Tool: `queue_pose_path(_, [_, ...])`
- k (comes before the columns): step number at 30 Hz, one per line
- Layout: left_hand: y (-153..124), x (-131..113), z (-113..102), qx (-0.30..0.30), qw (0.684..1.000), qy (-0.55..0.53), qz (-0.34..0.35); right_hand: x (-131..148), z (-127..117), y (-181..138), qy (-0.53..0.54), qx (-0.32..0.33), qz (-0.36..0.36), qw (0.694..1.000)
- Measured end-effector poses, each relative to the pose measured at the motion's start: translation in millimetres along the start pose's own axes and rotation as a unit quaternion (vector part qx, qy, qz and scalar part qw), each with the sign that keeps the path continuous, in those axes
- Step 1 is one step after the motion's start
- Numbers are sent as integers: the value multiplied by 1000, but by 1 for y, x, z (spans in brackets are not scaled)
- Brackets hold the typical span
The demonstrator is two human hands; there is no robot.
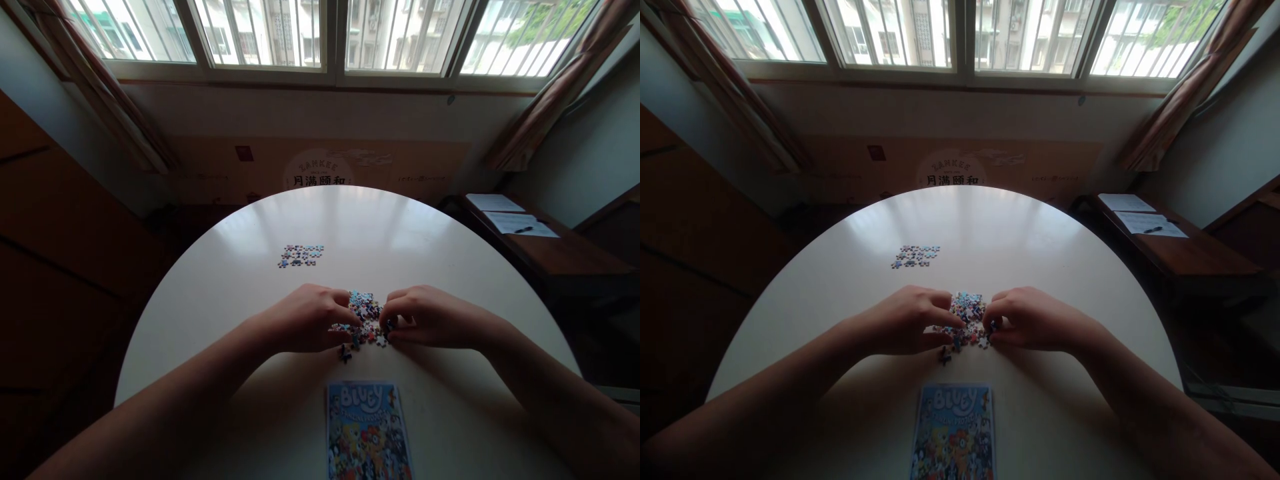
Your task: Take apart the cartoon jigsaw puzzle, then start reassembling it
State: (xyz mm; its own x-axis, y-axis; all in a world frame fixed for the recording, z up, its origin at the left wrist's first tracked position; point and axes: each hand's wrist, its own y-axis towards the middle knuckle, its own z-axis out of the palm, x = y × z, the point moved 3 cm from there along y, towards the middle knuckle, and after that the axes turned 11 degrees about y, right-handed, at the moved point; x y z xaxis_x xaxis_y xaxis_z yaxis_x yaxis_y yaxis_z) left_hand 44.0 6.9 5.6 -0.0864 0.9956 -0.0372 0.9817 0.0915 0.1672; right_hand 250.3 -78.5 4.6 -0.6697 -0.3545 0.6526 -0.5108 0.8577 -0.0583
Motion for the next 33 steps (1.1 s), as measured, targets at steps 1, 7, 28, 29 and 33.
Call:
queue_pose_path(1, [0, 0, 1, 3, 1000, -1, -1, 0, -1, 0, 5, 4, 3, 1000])
queue_pose_path(7, [-1, 1, 2, 6, 1000, 0, -2, -3, -5, -3, 21, 9, 10, 1000])
queue_pose_path(28, [-1, -6, -11, -46, 998, 25, 24, -9, -9, -9, 13, 28, 53, 998])
queue_pose_path(29, [0, -8, -11, -43, 998, 25, 27, -7, -8, -9, 12, 24, 42, 999])
queue_pose_path(33, [5, -19, -3, -44, 997, 29, 54, 0, -3, -4, 12, -16, 5, 1000])
